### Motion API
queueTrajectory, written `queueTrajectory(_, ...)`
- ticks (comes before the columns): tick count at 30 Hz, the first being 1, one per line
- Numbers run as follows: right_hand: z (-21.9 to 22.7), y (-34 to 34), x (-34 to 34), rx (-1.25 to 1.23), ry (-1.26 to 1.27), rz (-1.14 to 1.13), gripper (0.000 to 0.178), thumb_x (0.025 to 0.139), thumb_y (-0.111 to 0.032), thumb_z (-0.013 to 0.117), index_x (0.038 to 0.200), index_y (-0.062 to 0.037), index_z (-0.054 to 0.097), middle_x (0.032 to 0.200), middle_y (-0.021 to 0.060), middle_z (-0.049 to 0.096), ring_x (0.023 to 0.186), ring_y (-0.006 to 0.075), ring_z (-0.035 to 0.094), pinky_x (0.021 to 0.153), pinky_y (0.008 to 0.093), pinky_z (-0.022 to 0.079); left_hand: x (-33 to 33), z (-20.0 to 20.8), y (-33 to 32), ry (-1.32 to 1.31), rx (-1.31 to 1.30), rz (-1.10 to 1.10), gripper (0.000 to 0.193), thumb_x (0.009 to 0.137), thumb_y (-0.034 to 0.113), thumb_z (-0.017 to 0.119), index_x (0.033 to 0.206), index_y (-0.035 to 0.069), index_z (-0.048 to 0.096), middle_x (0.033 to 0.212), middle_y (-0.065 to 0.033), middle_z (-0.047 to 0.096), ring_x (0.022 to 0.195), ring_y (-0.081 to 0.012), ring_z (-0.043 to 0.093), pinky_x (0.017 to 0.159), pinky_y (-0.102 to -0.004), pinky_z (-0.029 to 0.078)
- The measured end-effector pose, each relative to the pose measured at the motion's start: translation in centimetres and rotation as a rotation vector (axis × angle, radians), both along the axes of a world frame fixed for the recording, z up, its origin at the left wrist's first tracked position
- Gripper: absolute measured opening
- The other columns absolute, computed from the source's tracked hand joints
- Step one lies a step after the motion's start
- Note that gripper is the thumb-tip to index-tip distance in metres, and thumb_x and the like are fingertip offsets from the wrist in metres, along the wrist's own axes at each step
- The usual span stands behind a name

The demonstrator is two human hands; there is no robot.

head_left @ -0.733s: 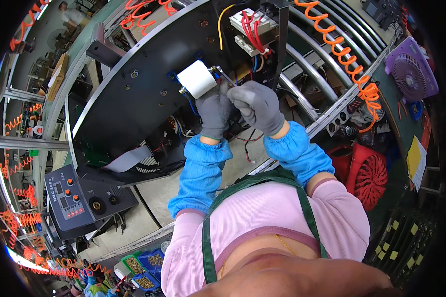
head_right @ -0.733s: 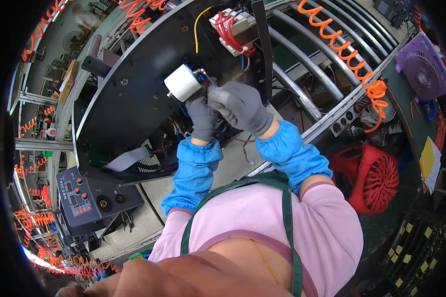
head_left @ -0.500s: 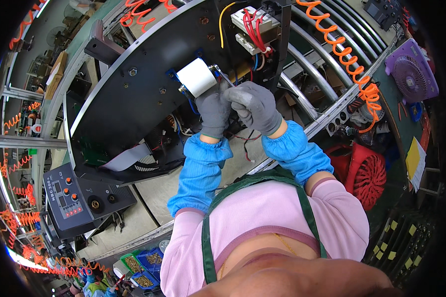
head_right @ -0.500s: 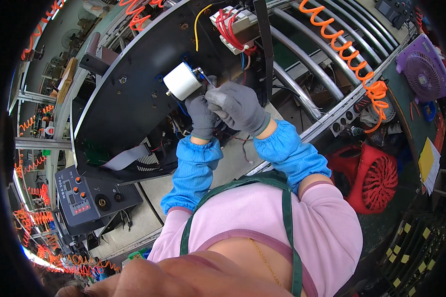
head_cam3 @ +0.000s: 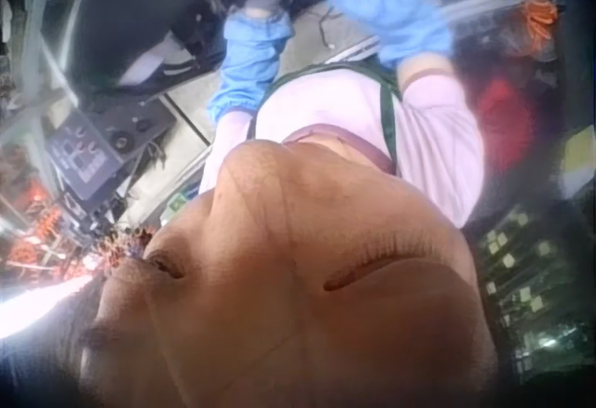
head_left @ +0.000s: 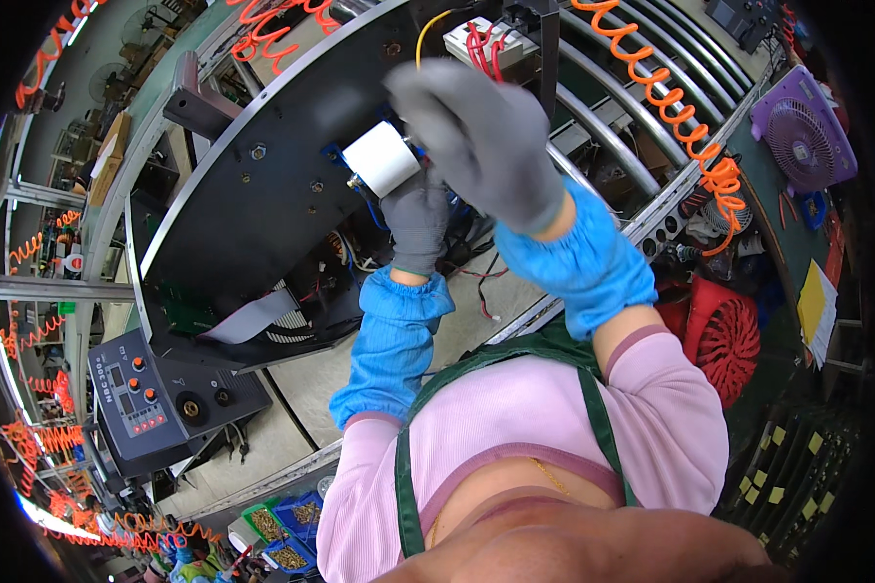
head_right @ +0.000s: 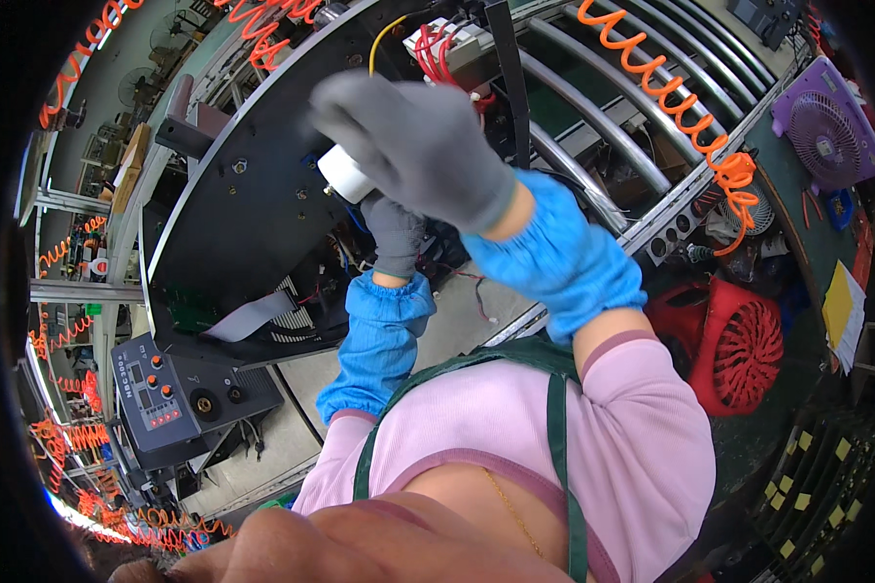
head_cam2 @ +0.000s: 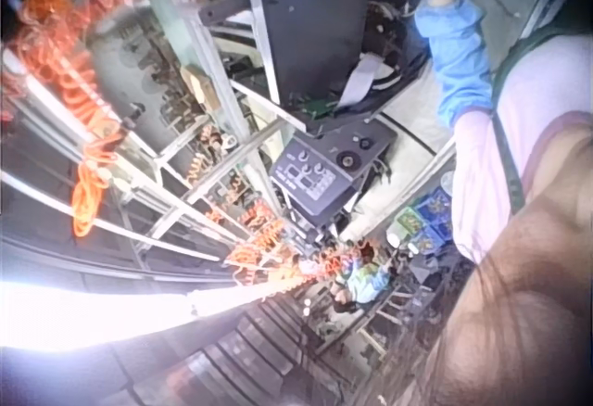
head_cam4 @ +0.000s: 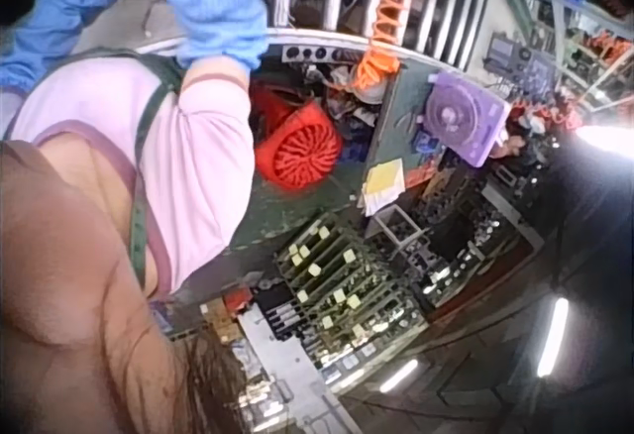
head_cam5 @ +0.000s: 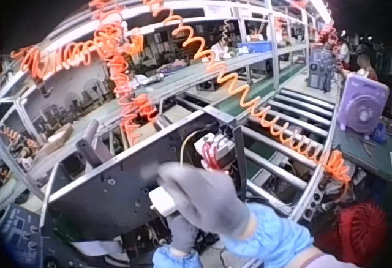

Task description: Assembling the internal components and wiring of an electronic welding machine.

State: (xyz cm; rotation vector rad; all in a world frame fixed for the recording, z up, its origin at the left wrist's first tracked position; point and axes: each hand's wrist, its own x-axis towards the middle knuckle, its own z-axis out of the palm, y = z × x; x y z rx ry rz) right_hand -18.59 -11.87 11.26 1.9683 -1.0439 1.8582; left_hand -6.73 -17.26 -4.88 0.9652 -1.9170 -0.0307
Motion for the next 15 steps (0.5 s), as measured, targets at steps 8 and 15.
queueTrajectory(8, -10.0, 2.4, -1.1, 0.136, -0.026, 0.26, 0.017, 0.087, -0.004, 0.055, 0.103, -0.0015, 0.058, 0.073, 0.0051, 0.057, 0.053, 0.0091, 0.049, 0.047, 0.0202, 0.039, -1.1, 1.7, 0.8, 0.243, 0.167, -0.147, 0.018, 0.087, 0.023, 0.062, 0.089, 0.006, 0.069, 0.079, -0.0129, 0.066, 0.069, -0.0312, 0.064, 0.061, -0.0384, 0.049)
queueTrajectory(15, -12.0, 2.3, -0.7, 0.121, 0.015, 0.3, 0.02, 0.087, -0.003, 0.054, 0.107, 0.0003, 0.057, 0.076, 0.0026, 0.051, 0.053, 0.004, 0.04, 0.046, 0.0164, 0.032, -0.9, 1.0, 0.5, 0.253, 0.209, -0.141, 0.018, 0.087, 0.023, 0.062, 0.09, 0.006, 0.068, 0.077, -0.0125, 0.066, 0.068, -0.0301, 0.064, 0.061, -0.0374, 0.049)
